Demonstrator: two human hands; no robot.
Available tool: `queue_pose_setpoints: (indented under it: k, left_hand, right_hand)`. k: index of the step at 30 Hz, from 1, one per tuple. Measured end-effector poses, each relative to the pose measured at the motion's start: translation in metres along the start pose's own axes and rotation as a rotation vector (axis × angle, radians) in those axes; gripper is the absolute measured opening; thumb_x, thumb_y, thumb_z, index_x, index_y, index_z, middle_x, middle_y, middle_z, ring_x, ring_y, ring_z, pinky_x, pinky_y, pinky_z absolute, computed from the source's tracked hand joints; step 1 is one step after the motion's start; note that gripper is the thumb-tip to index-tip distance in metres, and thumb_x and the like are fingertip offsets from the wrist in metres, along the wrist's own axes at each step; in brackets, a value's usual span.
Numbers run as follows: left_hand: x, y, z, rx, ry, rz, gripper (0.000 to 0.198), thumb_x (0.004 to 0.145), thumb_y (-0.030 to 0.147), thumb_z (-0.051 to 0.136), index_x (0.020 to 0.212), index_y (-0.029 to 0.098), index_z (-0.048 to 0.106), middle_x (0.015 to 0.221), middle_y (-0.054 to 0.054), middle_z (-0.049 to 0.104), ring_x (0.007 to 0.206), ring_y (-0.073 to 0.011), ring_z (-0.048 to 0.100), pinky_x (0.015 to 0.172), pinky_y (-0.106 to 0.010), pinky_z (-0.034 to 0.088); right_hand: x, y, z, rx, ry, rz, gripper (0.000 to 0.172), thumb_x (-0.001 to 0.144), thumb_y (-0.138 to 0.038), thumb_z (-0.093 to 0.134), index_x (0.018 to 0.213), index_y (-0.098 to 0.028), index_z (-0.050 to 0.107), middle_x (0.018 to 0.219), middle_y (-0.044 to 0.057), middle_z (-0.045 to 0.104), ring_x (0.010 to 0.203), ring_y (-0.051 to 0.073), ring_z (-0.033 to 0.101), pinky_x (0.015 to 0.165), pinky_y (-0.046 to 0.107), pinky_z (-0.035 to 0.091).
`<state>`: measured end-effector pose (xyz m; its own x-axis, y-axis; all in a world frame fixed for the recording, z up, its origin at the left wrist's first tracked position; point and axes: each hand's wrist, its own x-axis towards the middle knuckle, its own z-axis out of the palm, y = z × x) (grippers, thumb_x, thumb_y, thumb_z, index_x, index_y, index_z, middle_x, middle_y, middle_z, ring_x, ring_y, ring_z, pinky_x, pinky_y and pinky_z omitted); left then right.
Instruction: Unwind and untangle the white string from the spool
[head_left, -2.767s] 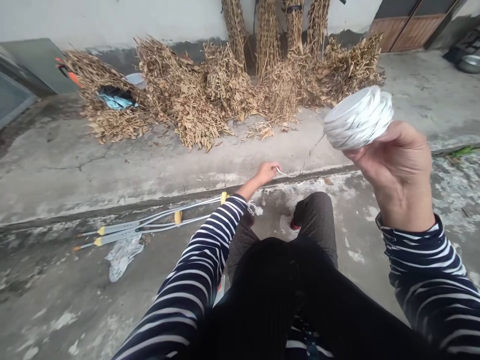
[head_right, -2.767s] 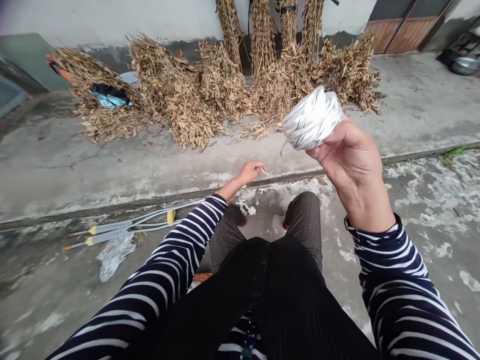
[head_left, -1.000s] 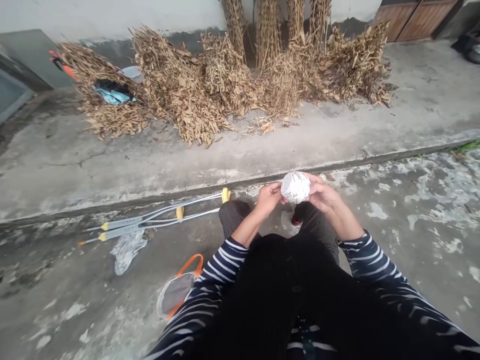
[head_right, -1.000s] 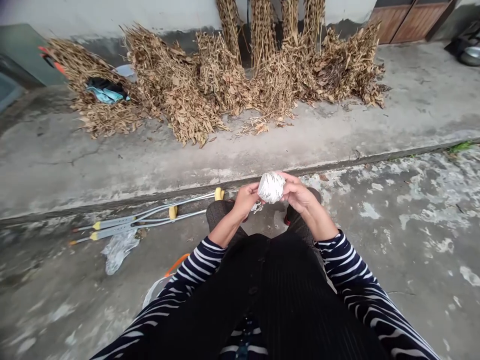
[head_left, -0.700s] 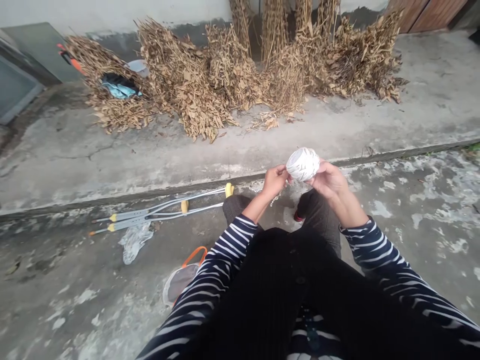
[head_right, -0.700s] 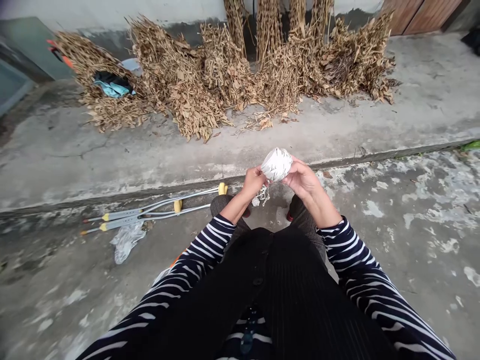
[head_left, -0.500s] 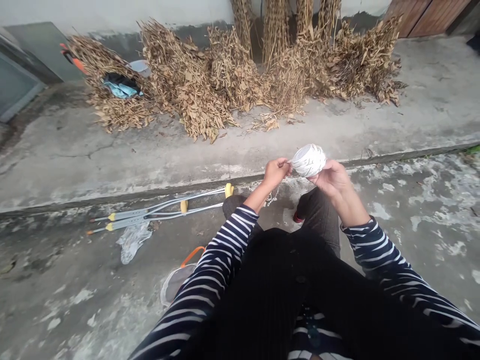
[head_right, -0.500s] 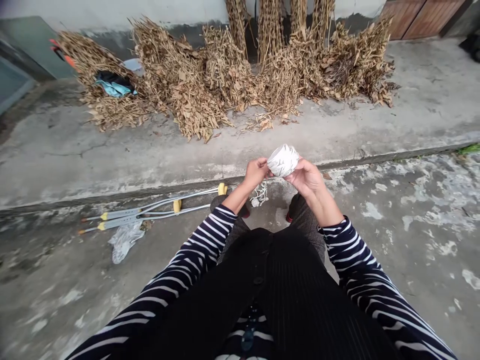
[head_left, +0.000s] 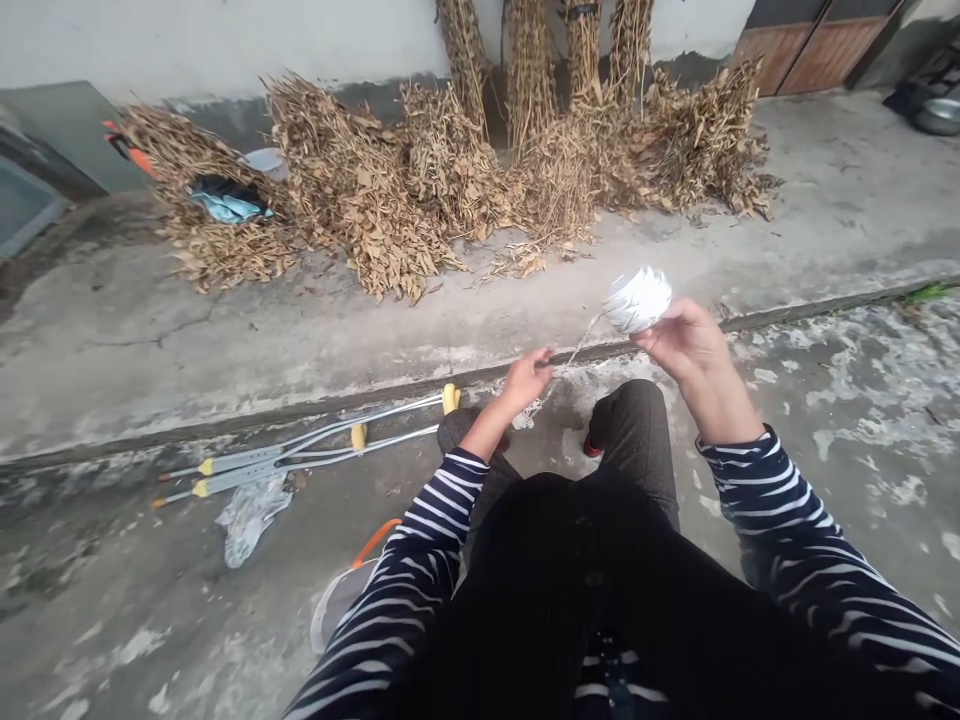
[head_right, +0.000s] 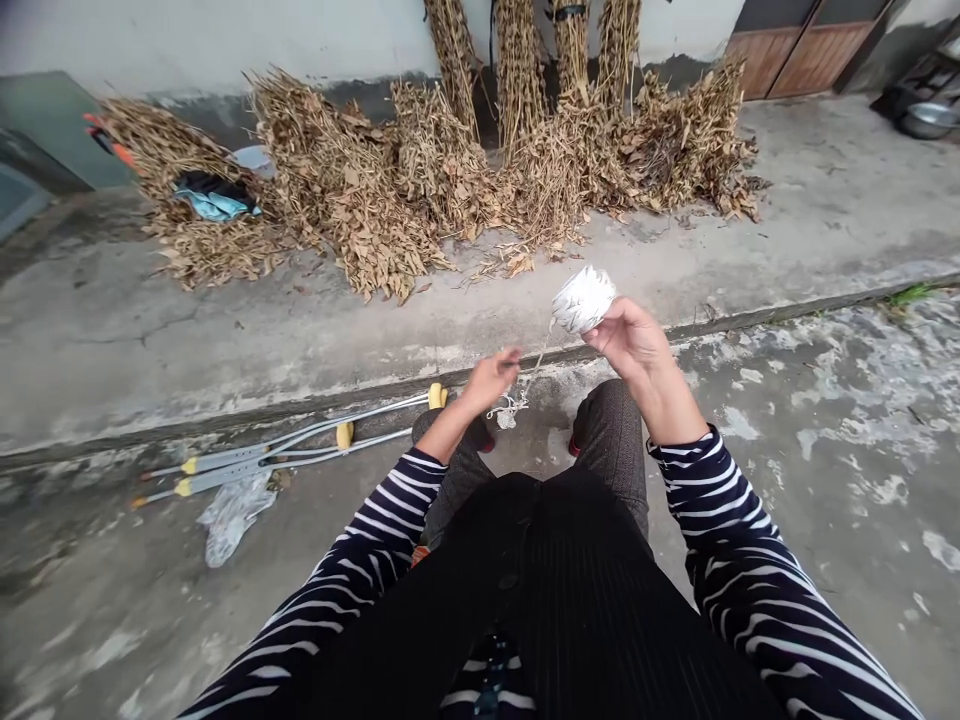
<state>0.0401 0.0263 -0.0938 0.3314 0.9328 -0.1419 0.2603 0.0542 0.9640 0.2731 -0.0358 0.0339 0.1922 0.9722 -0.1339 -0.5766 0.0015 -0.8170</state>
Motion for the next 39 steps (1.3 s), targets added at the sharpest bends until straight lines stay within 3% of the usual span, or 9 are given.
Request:
queue_pose_setpoints:
  k: [6,9,13,16,19,23,30,35,39]
  left_hand:
    - [-0.013,0.103,-0.065,0.069,0.298,0.632,0.024,0.103,0.030,0.055,0.108,0.023,0.077,0.116,-0.003,0.078,0.121,-0.0181,0.070,0.115,-0.039,0.053]
    - [-0.008,0.094,-0.054,0.000,0.208,0.479,0.020,0.098,0.021,0.061,0.111,0.021,0.076,0.115,-0.006,0.078,0.115,-0.0188,0.072,0.104,-0.037,0.058]
    - [0.007,0.060,0.001,-0.318,-0.082,0.165,0.042,0.087,0.009,0.071,0.127,0.020,0.070,0.132,-0.011,0.074,0.116,-0.0230,0.072,0.081,-0.031,0.064]
    - [0.005,0.049,0.035,-0.441,-0.195,0.077,0.011,0.091,0.016,0.070,0.101,0.013,0.071,0.090,-0.007,0.078,0.077,-0.0154,0.074,0.063,-0.024,0.059]
    - [-0.008,0.044,0.046,-0.397,-0.218,-0.008,0.016,0.099,0.021,0.060,0.085,0.014,0.064,0.059,0.002,0.065,0.048,-0.0084,0.058,0.047,-0.019,0.046]
    - [-0.027,0.036,0.029,-0.150,-0.339,-0.082,0.018,0.096,0.013,0.054,0.081,0.015,0.062,0.054,0.004,0.062,0.042,-0.0066,0.054,0.043,-0.017,0.039]
    - [-0.034,0.076,-0.029,0.232,-0.450,0.103,0.024,0.094,0.025,0.057,0.074,0.015,0.067,0.068,-0.001,0.071,0.059,-0.0090,0.062,0.059,-0.020,0.043]
    - [-0.014,0.120,-0.050,0.618,-0.291,0.375,0.030,0.092,0.019,0.057,0.063,0.017,0.060,0.054,0.003,0.052,0.052,-0.0089,0.038,0.059,-0.028,0.028]
    - [0.010,0.131,-0.043,0.685,-0.288,0.560,0.032,0.089,0.014,0.061,0.059,0.018,0.054,0.051,0.005,0.038,0.053,-0.0102,0.030,0.063,-0.030,0.029]
  right_hand:
    - [0.009,0.018,-0.003,0.020,0.042,0.139,0.041,0.051,-0.011,0.069,0.089,-0.022,0.058,0.082,-0.002,0.066,0.068,0.010,0.056,0.050,0.019,0.047]
    - [0.014,0.021,-0.004,-0.015,0.001,0.130,0.039,0.055,-0.013,0.069,0.092,-0.022,0.060,0.083,-0.001,0.067,0.068,0.010,0.057,0.051,0.019,0.049]
    - [0.015,0.024,0.009,-0.098,-0.095,0.143,0.038,0.057,-0.015,0.071,0.094,-0.020,0.064,0.083,0.001,0.067,0.070,0.011,0.059,0.051,0.020,0.049]
    - [0.015,0.025,0.018,-0.186,-0.121,0.138,0.039,0.052,-0.016,0.074,0.090,-0.018,0.067,0.078,0.001,0.065,0.065,0.010,0.055,0.050,0.021,0.047]
    - [0.023,0.028,0.014,-0.335,-0.022,0.002,0.050,0.049,-0.018,0.073,0.099,-0.019,0.071,0.082,0.001,0.067,0.068,0.013,0.055,0.053,0.024,0.046]
    - [0.044,0.041,-0.012,-0.644,0.110,-0.273,0.067,0.046,-0.023,0.072,0.112,-0.018,0.072,0.101,0.006,0.072,0.089,0.022,0.060,0.071,0.033,0.053]
    - [0.057,0.066,-0.047,-1.241,-0.099,-0.590,0.067,0.058,-0.019,0.068,0.125,-0.020,0.073,0.140,0.012,0.069,0.123,0.037,0.060,0.108,0.055,0.051]
    - [0.047,0.062,-0.050,-1.253,-0.291,-0.452,0.072,0.058,-0.013,0.068,0.130,-0.020,0.073,0.144,0.011,0.066,0.125,0.037,0.059,0.101,0.052,0.056]
    - [0.034,0.053,-0.044,-1.113,-0.484,-0.173,0.073,0.059,-0.011,0.071,0.131,-0.022,0.075,0.136,0.006,0.069,0.096,0.024,0.066,0.080,0.036,0.056]
